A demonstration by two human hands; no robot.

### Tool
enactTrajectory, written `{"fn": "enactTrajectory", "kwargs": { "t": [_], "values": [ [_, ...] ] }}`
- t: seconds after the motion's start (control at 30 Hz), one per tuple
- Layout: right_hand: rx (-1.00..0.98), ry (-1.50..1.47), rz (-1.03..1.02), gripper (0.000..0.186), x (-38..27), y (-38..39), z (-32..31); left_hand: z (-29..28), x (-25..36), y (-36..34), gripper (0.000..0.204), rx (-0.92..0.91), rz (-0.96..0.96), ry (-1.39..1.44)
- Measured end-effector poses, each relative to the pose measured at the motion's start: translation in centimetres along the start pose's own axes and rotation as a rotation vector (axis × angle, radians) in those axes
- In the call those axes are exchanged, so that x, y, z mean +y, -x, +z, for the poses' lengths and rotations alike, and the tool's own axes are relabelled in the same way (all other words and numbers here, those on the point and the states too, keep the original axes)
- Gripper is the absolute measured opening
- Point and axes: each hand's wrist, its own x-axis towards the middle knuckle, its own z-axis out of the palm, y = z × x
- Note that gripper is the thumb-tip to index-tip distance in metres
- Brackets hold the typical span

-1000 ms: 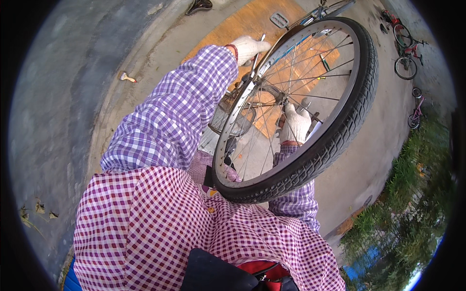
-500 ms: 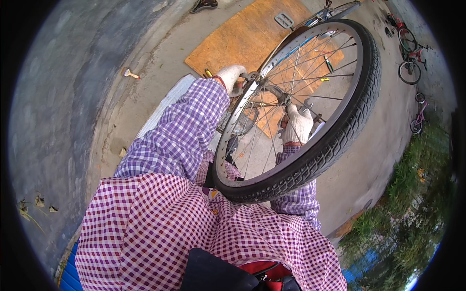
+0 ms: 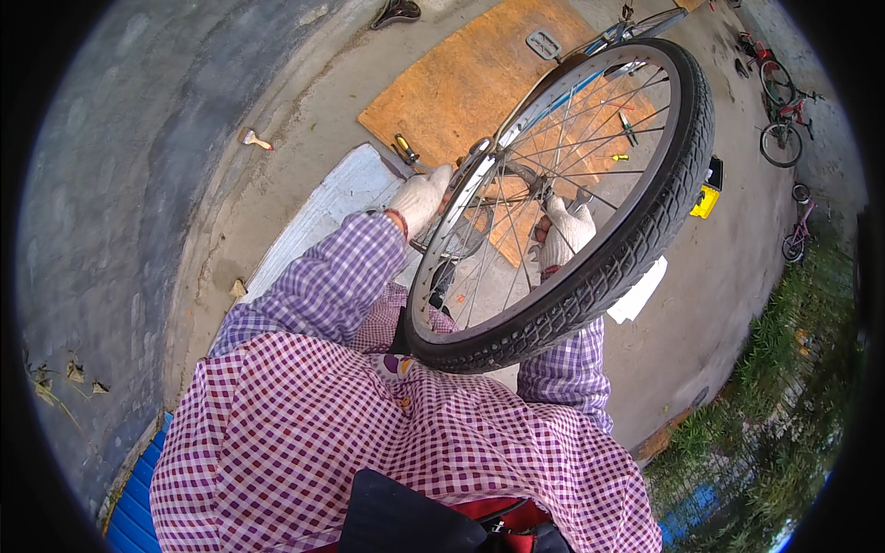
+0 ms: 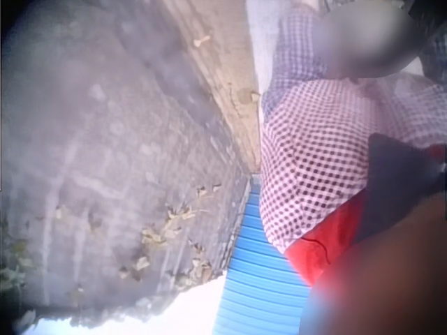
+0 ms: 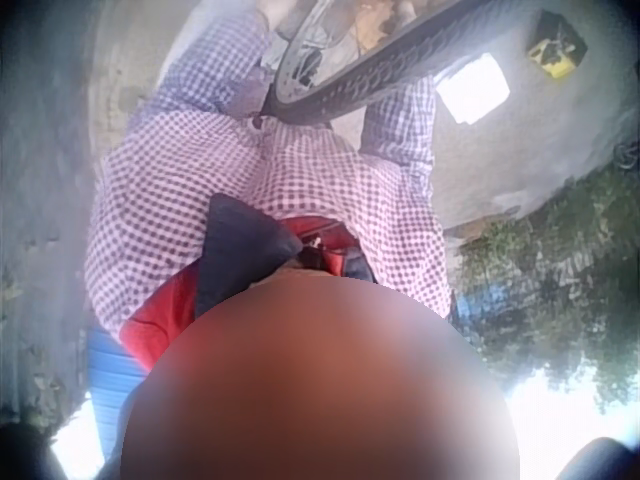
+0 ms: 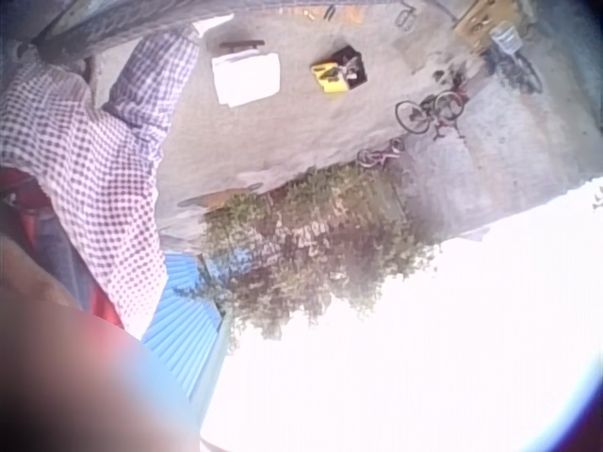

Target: The person moves a blue bicycle into position, flips it upside down, and uses a wrench to loosen and tighten the rear wheel axle nuts. The person also handles a pair of pliers and a screwdriver while working on the rear wheel area.

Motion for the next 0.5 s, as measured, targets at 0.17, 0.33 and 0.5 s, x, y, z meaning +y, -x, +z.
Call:
{"fn": "enactTrajectory", "kwargs": {
  "t": [0.17,0.33,0.5],
  "values": [
    [0.082,-0.117,0.039,0.016,-0.2,6.1,-16.2,11.6,-1.4,15.5,0.053,0.046,0.490,-0.367],
    [0.073,-0.022,0.060,0.018,0.0,9.0,-23.2,15.9,0.7,23.2,0.047,0.079,0.708,-0.371],
    [-0.103,0.024,0.072,0.020,2.5,-1.5,-10.2,3.8,8.5,10.9,0.044,0.006,0.727,-0.473]
  ]
}}
